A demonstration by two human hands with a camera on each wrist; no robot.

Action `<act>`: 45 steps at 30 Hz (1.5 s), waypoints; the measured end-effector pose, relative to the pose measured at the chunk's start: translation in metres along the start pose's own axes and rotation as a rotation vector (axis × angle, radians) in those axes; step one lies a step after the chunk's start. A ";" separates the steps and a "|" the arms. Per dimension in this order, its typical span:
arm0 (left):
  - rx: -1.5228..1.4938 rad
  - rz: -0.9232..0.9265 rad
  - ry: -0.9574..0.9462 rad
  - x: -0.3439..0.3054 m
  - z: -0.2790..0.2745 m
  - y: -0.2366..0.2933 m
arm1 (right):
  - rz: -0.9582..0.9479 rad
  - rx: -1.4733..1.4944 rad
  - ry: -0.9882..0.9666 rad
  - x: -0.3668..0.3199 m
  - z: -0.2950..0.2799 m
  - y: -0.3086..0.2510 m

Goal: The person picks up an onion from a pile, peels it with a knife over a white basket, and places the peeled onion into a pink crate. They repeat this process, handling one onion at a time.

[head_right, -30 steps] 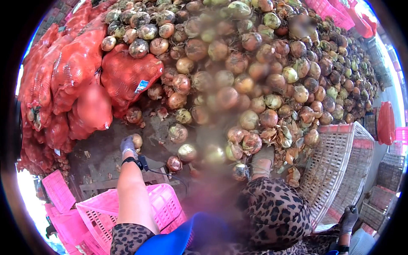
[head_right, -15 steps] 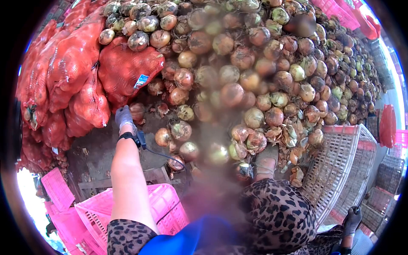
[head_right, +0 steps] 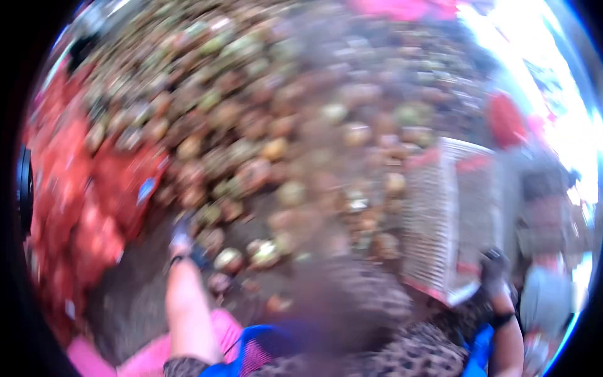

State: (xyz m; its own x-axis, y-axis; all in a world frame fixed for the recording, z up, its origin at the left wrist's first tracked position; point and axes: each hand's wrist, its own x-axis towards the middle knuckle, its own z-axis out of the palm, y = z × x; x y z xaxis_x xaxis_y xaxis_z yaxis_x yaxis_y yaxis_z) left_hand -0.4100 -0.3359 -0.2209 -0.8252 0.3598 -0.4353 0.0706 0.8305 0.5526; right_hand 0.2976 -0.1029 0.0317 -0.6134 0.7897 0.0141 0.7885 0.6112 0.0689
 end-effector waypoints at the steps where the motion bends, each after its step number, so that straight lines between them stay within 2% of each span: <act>1: -0.073 0.084 -0.044 -0.005 0.010 0.013 | 0.118 0.111 -0.016 -0.005 -0.007 -0.009; 3: -0.209 0.240 -0.151 -0.017 0.033 0.058 | 0.350 0.343 -0.025 -0.016 -0.019 -0.014; 5: -0.292 0.365 -0.280 -0.041 0.061 0.127 | 0.602 0.694 -0.002 -0.020 -0.024 -0.013; 7: -0.319 0.469 -0.415 -0.085 0.080 0.200 | 0.700 0.947 0.048 -0.026 -0.035 -0.008; 9: -0.330 0.570 -0.552 -0.139 0.096 0.262 | 0.697 1.137 0.094 -0.031 -0.045 -0.002; 12: -0.334 0.693 -0.783 -0.220 0.117 0.335 | 0.594 1.340 0.140 -0.026 -0.037 0.012; 13: -0.339 0.727 -0.872 -0.248 0.123 0.357 | 0.555 1.392 0.162 -0.022 -0.057 0.013; 14: -0.339 0.756 -0.956 -0.275 0.129 0.374 | 0.609 1.405 0.101 -0.026 -0.079 0.013; 15: -0.346 0.772 -1.051 -0.301 0.134 0.392 | 0.589 1.550 0.147 -0.019 -0.052 0.022; 18: -0.400 0.785 -1.406 -0.379 0.150 0.438 | 0.629 1.778 -0.020 -0.032 -0.094 0.031; 19: -0.427 0.778 -1.546 -0.407 0.153 0.448 | 0.355 1.646 0.114 -0.031 -0.051 0.050; 20: -0.446 0.801 -1.641 -0.442 0.154 0.456 | 0.367 2.001 0.010 -0.028 -0.052 0.049; 21: -0.462 0.868 -1.634 -0.480 0.156 0.461 | 0.432 2.338 -0.106 -0.025 -0.050 0.048; 22: -0.491 1.020 -1.530 -0.535 0.156 0.467 | 0.396 2.355 0.029 -0.053 -0.081 0.049; 23: -0.423 1.097 -1.235 -0.563 0.170 0.472 | 0.214 2.448 0.064 -0.033 -0.051 0.060; 24: -0.462 1.222 -1.124 -0.577 0.185 0.473 | -0.353 2.284 0.330 -0.039 -0.064 0.067; 25: -0.498 1.171 -1.080 -0.571 0.204 0.470 | -0.166 2.641 0.233 -0.056 -0.090 0.071; 26: -0.532 1.131 -1.060 -0.569 0.218 0.469 | -0.165 2.535 0.250 -0.059 -0.089 0.080; 28: -0.613 0.919 -0.970 -0.592 0.211 0.459 | -0.159 2.320 0.283 -0.066 -0.084 0.098; 29: -0.609 0.906 -0.983 -0.605 0.214 0.462 | -0.090 2.080 0.367 -0.068 -0.067 0.112; 31: -0.705 1.011 -1.056 -0.600 0.247 0.428 | 0.035 1.579 0.508 -0.085 -0.052 0.120; 32: -0.681 0.938 -1.104 -0.601 0.255 0.430 | 0.088 1.325 0.562 -0.081 -0.045 0.125; 33: -0.651 1.023 -1.152 -0.607 0.267 0.432 | 0.159 1.271 0.582 -0.080 -0.036 0.125; 34: -0.670 0.977 -1.166 -0.614 0.264 0.435 | 0.231 1.219 0.598 -0.079 -0.037 0.123; 35: -0.692 0.931 -1.178 -0.621 0.260 0.440 | 0.322 1.356 0.584 -0.080 -0.039 0.121; 36: -0.725 0.871 -1.232 -0.618 0.259 0.444 | 0.358 1.401 0.566 -0.082 -0.041 0.120; 37: -0.798 0.746 -1.374 -0.606 0.261 0.449 | 0.396 1.447 0.548 -0.085 -0.050 0.117; 38: -0.876 0.603 -1.506 -0.592 0.263 0.453 | 0.383 1.399 0.535 -0.095 -0.075 0.116; 39: -0.913 0.536 -1.583 -0.580 0.265 0.453 | 0.391 1.312 0.522 -0.096 -0.077 0.118; 40: -0.907 0.617 -1.588 -0.577 0.264 0.455 | 0.400 1.226 0.508 -0.098 -0.079 0.119; 43: -1.072 0.506 -1.676 -0.558 0.270 0.456 | 0.473 0.967 0.469 -0.099 -0.061 0.109; 45: -1.084 0.522 -1.670 -0.552 0.273 0.459 | 0.478 0.899 0.479 -0.098 -0.063 0.106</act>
State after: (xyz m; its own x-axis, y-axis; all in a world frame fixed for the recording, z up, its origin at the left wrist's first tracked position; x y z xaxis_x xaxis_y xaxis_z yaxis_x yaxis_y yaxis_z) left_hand 0.2305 -0.0374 0.0790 0.4024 0.9065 0.1274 -0.7280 0.2326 0.6449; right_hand 0.4383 -0.1194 0.1000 -0.0414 0.9695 0.2415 0.5756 0.2208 -0.7874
